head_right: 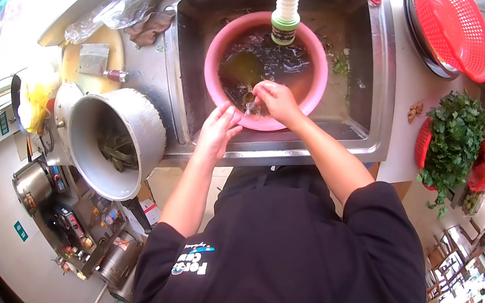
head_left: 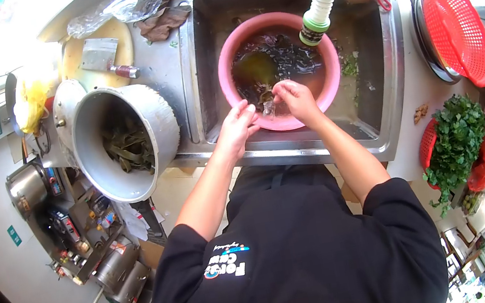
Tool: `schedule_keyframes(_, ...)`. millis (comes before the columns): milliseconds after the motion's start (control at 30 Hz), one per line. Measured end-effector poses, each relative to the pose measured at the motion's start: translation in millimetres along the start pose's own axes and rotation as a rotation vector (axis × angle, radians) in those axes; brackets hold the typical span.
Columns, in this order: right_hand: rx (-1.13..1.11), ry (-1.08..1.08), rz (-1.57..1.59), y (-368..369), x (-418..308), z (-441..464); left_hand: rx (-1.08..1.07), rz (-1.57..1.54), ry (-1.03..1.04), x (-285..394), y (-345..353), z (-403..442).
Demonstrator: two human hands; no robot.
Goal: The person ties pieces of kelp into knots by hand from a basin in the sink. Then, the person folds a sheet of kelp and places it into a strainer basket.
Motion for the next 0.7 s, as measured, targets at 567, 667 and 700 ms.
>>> schedule_keyframes(567, 0.297, 0.429, 0.270, -60.9, 95.5, 57.3, 0.363, 1.157, 0.250, 35.0, 29.1, 164.9)
schedule_keyframes(667, 0.184, 0.397, 0.225, -57.0, 111.5, 44.3, -0.019, 0.431, 0.160, 0.5, 44.4, 156.3)
schedule_keyframes(700, 0.105, 0.348, 0.216, -51.3, 105.3, 40.8, -0.017, 0.325, 0.126, -1.6, 45.1, 143.5)
Point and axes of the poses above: each hand's wrist, its own z-axis towards the middle knuckle, its own y-axis out of the palm, x = y × z, the point moved 9 cm from there along z, towards the middle knuckle, and after that the axes turned 11 degrees about z, right-handed, at the moved point
